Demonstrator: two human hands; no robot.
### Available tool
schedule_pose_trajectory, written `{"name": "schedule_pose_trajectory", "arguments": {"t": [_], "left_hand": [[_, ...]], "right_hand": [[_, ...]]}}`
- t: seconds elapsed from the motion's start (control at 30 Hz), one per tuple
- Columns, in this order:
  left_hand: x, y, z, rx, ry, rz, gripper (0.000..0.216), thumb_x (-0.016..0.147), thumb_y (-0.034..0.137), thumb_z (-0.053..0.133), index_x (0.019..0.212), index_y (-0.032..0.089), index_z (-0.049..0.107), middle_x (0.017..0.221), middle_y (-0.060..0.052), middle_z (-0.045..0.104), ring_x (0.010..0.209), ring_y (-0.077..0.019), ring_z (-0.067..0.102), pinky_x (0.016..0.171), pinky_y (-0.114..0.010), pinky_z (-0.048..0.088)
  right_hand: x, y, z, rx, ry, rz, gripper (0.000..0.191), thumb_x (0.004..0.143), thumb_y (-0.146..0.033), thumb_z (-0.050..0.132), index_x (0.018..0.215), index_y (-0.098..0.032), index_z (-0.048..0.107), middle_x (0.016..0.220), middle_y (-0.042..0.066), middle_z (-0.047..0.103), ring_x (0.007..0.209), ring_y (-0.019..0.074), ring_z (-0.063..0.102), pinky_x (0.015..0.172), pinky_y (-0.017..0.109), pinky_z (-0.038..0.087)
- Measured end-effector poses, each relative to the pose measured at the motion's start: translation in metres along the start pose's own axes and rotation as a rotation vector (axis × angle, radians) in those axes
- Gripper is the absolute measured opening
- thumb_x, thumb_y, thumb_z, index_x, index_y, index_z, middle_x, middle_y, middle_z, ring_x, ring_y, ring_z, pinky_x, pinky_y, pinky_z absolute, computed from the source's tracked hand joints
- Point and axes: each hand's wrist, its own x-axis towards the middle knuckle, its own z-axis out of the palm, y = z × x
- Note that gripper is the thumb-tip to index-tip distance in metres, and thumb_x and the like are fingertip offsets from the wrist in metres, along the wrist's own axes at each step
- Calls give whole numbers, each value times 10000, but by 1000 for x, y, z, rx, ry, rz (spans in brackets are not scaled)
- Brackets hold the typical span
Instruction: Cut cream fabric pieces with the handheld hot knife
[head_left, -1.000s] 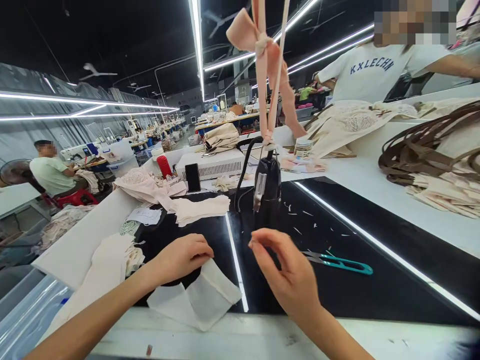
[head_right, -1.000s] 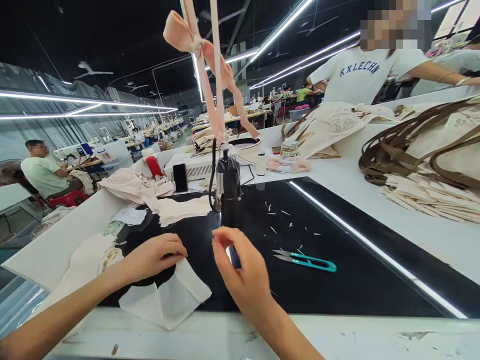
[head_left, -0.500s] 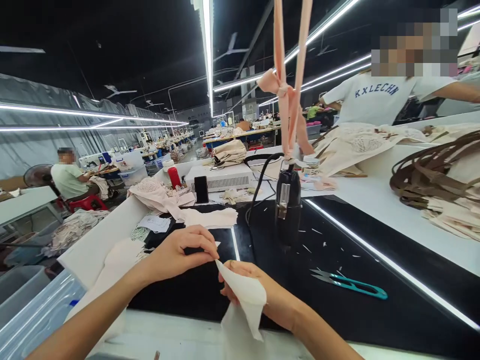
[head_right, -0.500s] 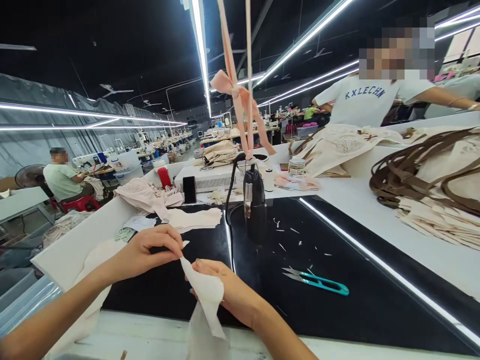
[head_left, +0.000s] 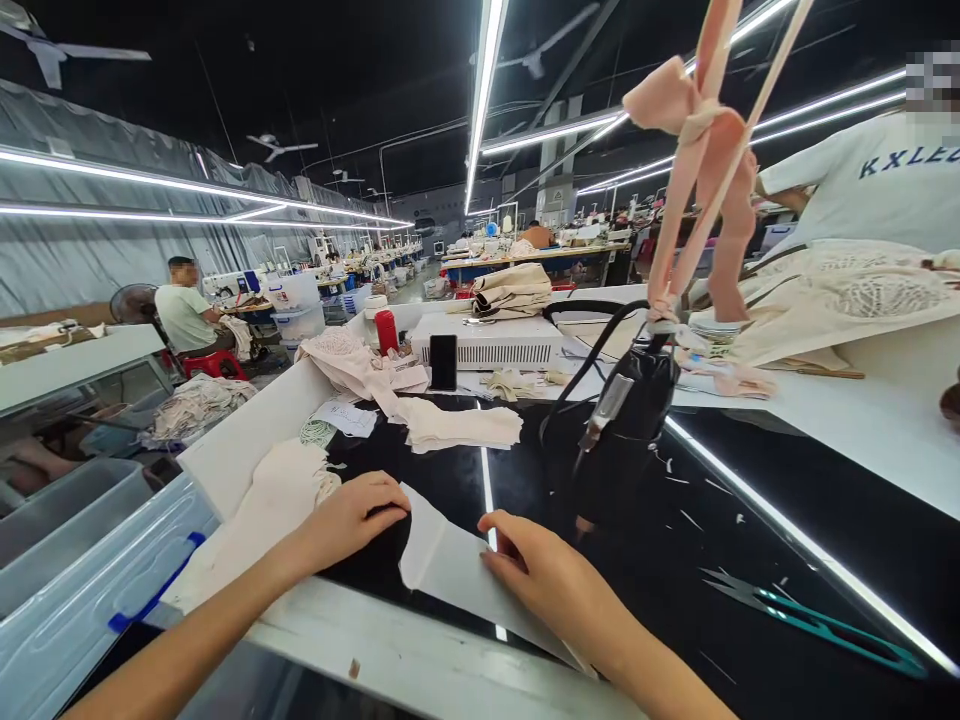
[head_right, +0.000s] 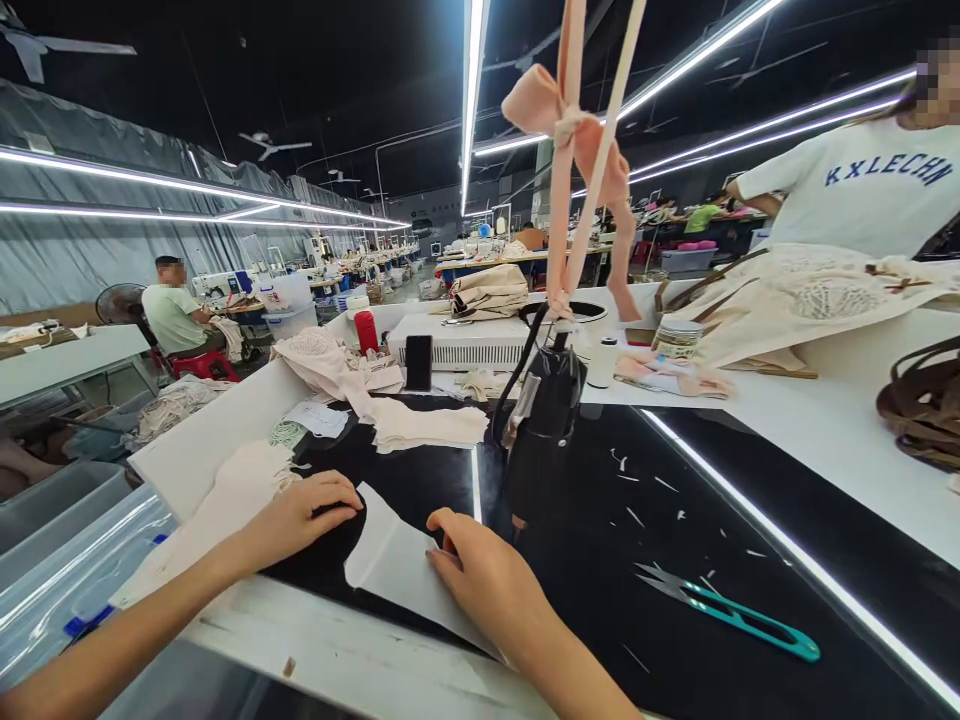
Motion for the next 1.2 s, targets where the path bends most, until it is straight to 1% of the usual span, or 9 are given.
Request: {"name": "schedule_pose_trajectory", "arguments": {"t": [0.07, 0.17, 0.3, 0.4, 0.5, 0.67, 0.87, 1.0, 1.2], "left_hand": [[-3, 8, 10, -29, -52, 28, 224, 1031, 244, 656, 1245, 239, 720, 1251, -54, 720, 1184, -202, 675, 1066, -332, 534], [-5, 11, 21, -30, -157, 48, 538, 935, 296, 810, 1440, 265, 629, 1472, -99, 637, 1395, -272, 576, 1203, -451, 445], [-7, 5, 25, 43, -280, -36, 696, 969, 385, 769, 1588, 289, 466, 1652, -154, 427, 1570, -373, 335, 1250, -705, 228], [-11, 0, 21, 44, -318, -95, 776, 983, 455, 739, 1641, 283, 366, 1704, -172, 297, 1602, -393, 225, 1246, -738, 160], [-12, -5, 18, -15, -325, -145, 839, 972, 509, 738, 1660, 275, 319, 1716, -165, 276, 1608, -385, 213, 1267, -702, 160], [3, -12, 26, -56, -152, -176, 477, 1082, 319, 526, 1553, 253, 486, 1577, -124, 525, 1504, -297, 430, 1245, -555, 334], [31, -15, 33, -96, -39, -241, 148, 860, 178, 661, 1001, 195, 703, 1106, -56, 668, 1078, -247, 606, 969, -364, 499], [47, -21, 16, -229, 4, -313, 65, 833, 225, 636, 876, 194, 673, 978, -13, 702, 900, -200, 630, 817, -292, 489], [96, -40, -19, -407, 109, -372, 176, 922, 345, 664, 994, 185, 671, 970, -7, 707, 899, -200, 673, 801, -297, 548]], "right_hand": [[0, 1, 1, -52, 0, -32, 181, 907, -240, 543, 1014, -276, 685, 876, 21, 741, 789, 232, 710, 656, 311, 481], [0, 5, 4, -105, 5, -83, 220, 933, -221, 516, 1069, -275, 679, 996, 40, 783, 880, 238, 759, 737, 328, 547], [1, 16, 9, -167, 21, -127, 243, 945, -219, 521, 1121, -258, 684, 1027, 66, 793, 906, 251, 782, 759, 339, 574], [1, 24, 11, -214, 31, -128, 203, 951, -254, 547, 1096, -252, 689, 947, 67, 779, 801, 259, 771, 677, 337, 554], [0, 29, 13, -242, 37, -127, 141, 965, -297, 560, 1033, -262, 678, 891, 48, 761, 761, 252, 758, 637, 323, 530], [6, 28, 16, -282, 53, -130, 118, 949, -240, 561, 850, -262, 622, 805, 11, 714, 713, 219, 725, 621, 301, 496], [34, 19, 4, -228, 64, -85, 188, 971, -238, 526, 802, -252, 605, 832, 17, 705, 768, 215, 711, 673, 302, 483], [56, 14, -12, -195, 108, -83, 190, 973, -282, 527, 805, -245, 606, 851, 20, 719, 799, 219, 709, 692, 307, 480], [103, 18, -32, -161, 208, -34, 255, 989, -389, 524, 830, -242, 658, 848, 20, 733, 820, 226, 701, 719, 317, 493]]}}
